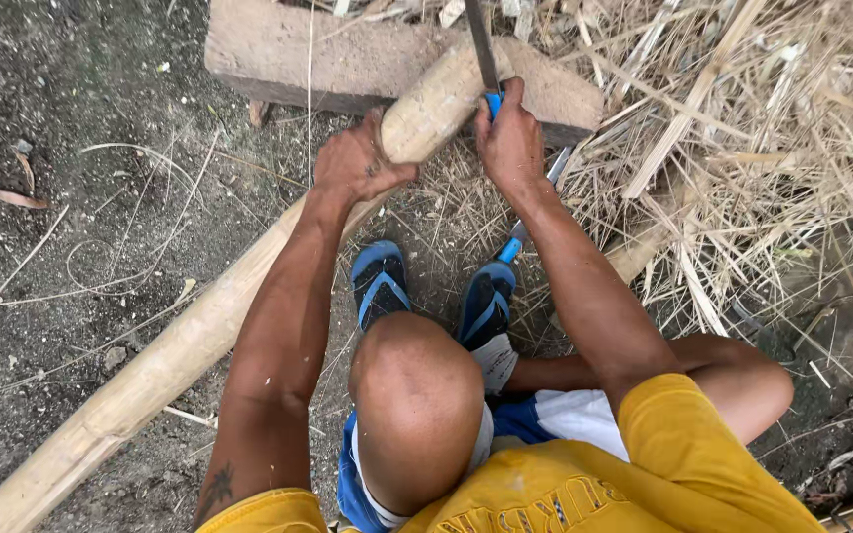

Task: The person sits on the ground and uses a machete to repeatedly strike and shape a cylindrical wooden log. They hold the log with their left hand and swing the machete with their right hand, removing wood shavings.

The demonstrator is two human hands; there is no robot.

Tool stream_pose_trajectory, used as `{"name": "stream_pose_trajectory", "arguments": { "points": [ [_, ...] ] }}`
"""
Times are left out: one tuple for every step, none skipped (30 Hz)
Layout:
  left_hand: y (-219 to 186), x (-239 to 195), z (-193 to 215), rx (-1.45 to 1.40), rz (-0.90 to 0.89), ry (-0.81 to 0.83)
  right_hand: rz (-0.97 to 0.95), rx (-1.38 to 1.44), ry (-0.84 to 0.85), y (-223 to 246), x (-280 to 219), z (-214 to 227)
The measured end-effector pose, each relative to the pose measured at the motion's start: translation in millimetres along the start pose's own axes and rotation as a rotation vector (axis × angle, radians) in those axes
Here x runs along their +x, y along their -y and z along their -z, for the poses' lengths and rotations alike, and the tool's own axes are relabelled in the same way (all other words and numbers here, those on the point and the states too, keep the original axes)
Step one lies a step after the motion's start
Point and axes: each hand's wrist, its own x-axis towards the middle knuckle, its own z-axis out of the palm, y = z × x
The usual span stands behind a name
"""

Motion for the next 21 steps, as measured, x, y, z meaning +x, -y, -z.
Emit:
{"name": "stream_pose_trajectory", "arguments": {
  "points": [
    [5.8,2.5,-3.6,0.000,-0.020,-0.022,-0.010,0.010,0.017,2.0,-0.5,7.1],
    [13.2,3.1,-9.5,-0.033,-0.111,-0.046,-0.025,0.024,0.036,4.1,-7.0,13.5],
    [19.0,2.7,-16.8,-0.066,-0.204,-0.069,-0.039,0.038,0.054,6.5,-9.8,17.9],
    [21.3,1.0,-25.8,-0.105,-0.292,-0.082,-0.065,0.026,0.070,7.1,-12.0,21.3],
    [21.5,2.8,-28.5,-0.104,-0.268,-0.055,-0.091,0.014,0.087,6.7,-12.8,24.3],
    [21.8,1.8,-26.4,-0.101,-0.240,-0.025,-0.119,0.007,0.107,7.1,-17.9,24.9],
    [19.1,-3.3,-22.7,-0.097,-0.211,0.004,-0.107,0.025,0.111,8.3,-25.2,24.9],
    [11.4,-8.7,-15.4,-0.072,-0.166,-0.002,-0.079,0.044,0.098,11.4,-19.5,25.8],
    [1.0,-21.1,-14.0,-0.047,-0.120,-0.009,-0.051,0.063,0.084,14.1,-12.9,27.9],
    [-9.8,-34.5,-17.2,-0.026,-0.068,-0.007,-0.030,0.038,0.077,15.4,-9.7,29.1],
    [-21.6,-42.4,-20.8,0.142,-0.068,-0.138,-0.009,0.013,0.071,16.9,-6.0,29.5],
    [-30.7,-51.5,-26.2,0.312,-0.063,-0.262,0.010,-0.009,0.071,19.5,-6.4,27.9],
    [-35.2,-57.2,-27.7,0.484,-0.060,-0.384,-0.007,0.004,0.089,21.6,-7.6,26.7],
    [-38.0,-57.4,-26.2,0.484,-0.037,-0.331,-0.024,0.012,0.104,20.9,-7.7,28.2],
    [-39.7,-55.5,-23.4,0.484,-0.013,-0.278,-0.041,0.020,0.120,19.8,-7.2,29.0],
    [-41.5,-58.4,-25.0,0.478,0.013,-0.212,-0.089,0.056,0.146,15.4,-18.6,30.1],
    [-40.7,-62.4,-24.7,0.436,0.027,-0.174,-0.137,0.091,0.173,9.5,-38.2,32.1],
    [-39.4,-60.0,-17.8,0.399,0.031,-0.152,-0.182,0.125,0.180,3.5,-53.5,35.5],
    [-39.4,-57.2,-11.8,0.362,0.034,-0.129,-0.211,0.065,0.214,-2.1,-71.9,37.8],
    [-38.9,-57.3,-9.3,0.341,0.035,-0.110,-0.241,0.008,0.258,-7.0,-95.5,38.5],
    [-38.4,-56.7,-7.1,0.320,0.037,-0.091,-0.247,0.005,0.261,-13.3,-120.8,44.0]
  ]
}}
